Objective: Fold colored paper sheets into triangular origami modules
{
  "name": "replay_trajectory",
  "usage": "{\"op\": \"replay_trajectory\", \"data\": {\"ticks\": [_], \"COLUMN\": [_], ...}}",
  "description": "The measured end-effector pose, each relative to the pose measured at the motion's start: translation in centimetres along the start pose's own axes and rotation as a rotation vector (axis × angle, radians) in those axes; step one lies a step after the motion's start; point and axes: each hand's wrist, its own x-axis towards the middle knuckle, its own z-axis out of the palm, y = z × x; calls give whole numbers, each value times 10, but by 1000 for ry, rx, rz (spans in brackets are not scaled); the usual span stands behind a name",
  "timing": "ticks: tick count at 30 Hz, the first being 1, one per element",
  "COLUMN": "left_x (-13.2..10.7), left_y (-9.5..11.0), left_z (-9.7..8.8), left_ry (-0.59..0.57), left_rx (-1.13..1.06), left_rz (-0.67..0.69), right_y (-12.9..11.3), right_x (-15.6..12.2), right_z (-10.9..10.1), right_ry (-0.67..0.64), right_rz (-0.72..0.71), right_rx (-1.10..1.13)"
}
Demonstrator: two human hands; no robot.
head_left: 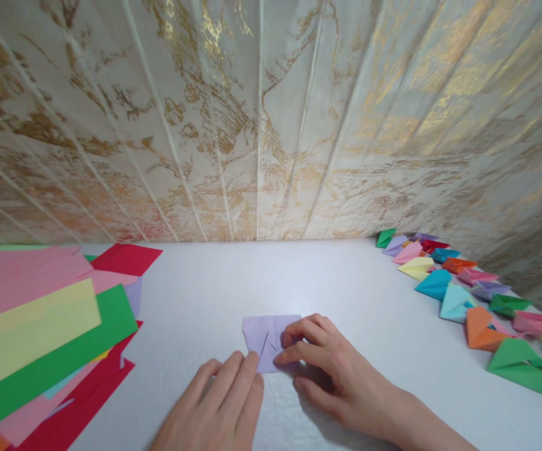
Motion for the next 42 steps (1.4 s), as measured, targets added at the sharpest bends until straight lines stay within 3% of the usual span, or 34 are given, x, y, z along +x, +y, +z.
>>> {"op": "replay_trajectory", "data": {"ticks": [2, 5, 14, 18, 21, 30, 33, 38, 42], "left_x": [6, 13, 23, 18, 11, 16, 20, 20, 17], "left_y": [2, 0, -10, -6, -2, -2, -5, -7, -6], "left_z": [2, 1, -10, -5, -2, -1, -1, -4, -8], "left_ry": [49, 12, -52, -57, -87, -69, -74, -82, -76], "left_rx": [-21, -40, -213, -233, -247, -496, -589, -695, -676], "left_rz": [21, 83, 91, 75, -10, -302, -344, -304, -315], "right_y": [-1, -1, 7, 6, 5, -14, -17, -12, -13], "right_x": [-1, -1, 2, 1, 1, -1, -2, -3, -4], "right_z": [-1, -3, -7, -4, 1, 16, 20, 18, 14], "right_ry": [-2, -6, -23, 88, 145, 197, 166, 130, 50], "right_rz": [26, 36, -140, 25, 146, 263, 205, -68, -117], "right_rx": [29, 46, -172, -127, -124, -155, -176, -195, -183]}}
